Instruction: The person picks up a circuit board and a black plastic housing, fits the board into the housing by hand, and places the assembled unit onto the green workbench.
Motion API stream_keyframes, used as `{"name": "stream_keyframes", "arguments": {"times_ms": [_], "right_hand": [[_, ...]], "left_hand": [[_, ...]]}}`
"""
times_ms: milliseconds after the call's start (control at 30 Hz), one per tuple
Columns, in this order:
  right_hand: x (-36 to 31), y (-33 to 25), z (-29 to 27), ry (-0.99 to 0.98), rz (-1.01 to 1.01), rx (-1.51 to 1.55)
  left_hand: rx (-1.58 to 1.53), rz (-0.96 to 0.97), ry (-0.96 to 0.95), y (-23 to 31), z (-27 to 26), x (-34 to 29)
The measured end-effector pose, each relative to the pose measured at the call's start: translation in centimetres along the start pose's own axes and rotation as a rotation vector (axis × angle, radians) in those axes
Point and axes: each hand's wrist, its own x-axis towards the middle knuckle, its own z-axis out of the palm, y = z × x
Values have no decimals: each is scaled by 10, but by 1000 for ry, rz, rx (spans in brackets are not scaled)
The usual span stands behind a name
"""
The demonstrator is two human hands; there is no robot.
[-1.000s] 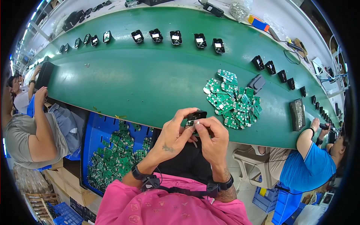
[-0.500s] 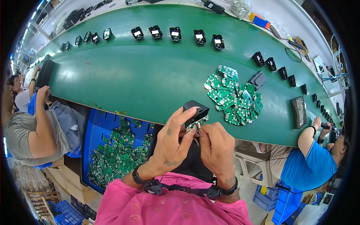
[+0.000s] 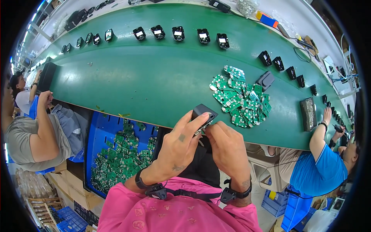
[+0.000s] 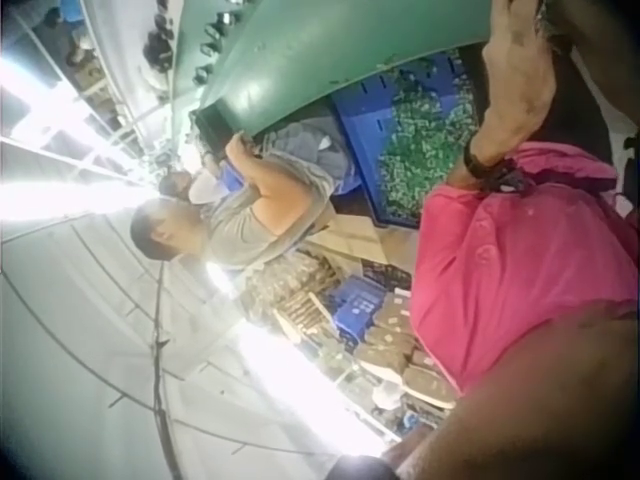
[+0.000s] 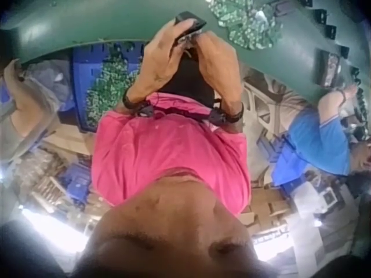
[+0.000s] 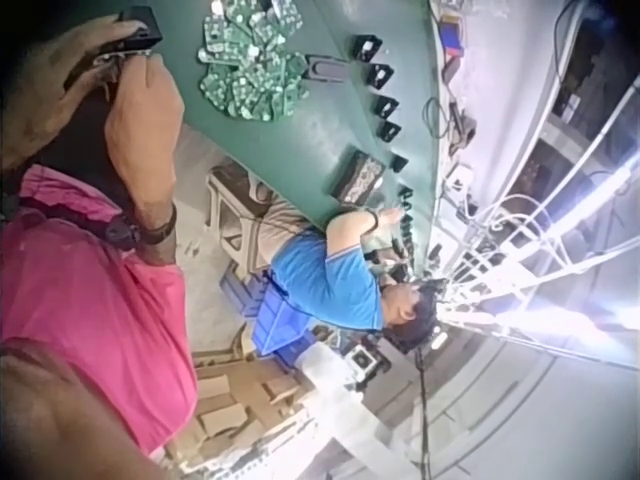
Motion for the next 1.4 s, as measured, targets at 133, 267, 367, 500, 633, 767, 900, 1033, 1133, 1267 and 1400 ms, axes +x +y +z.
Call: {"name": "stream_keyframes", "arguments": {"times_ms": [133,267,367,500,633,767,900,1033,1133,1267,1400], "right_hand": [[0,1,-2,-24,20,86],[-1,0,-1,-12,36,82],[-1,-3,1,4,72,104],[-6,-6,6,82,92,131],[-10,8,28,161,118,146],[-13,14,38,259,257,191],[-27,24,47,355,433,505],[-33,25,50,397,489,624],[-33,19,48,479,375,498],[-38,18,47,531,-19,164],[-40,11,49,523,277,627]], "left_hand": [[-35,-38,-1,1,1,-3],[70,33,-6,-1,1,-4],[102,38,1,1,1,-5],[79,-36,-9,7,2,-6],[-202,-264,-117,-11,5,-5],[-731,-533,-78,-23,8,1],[-749,-517,-176,-21,10,-2],[-969,-611,-238,-26,4,0],[-1053,-683,-230,-25,4,3],[-1010,-681,-169,-22,8,2],[-957,-636,-64,-11,12,3]]}}
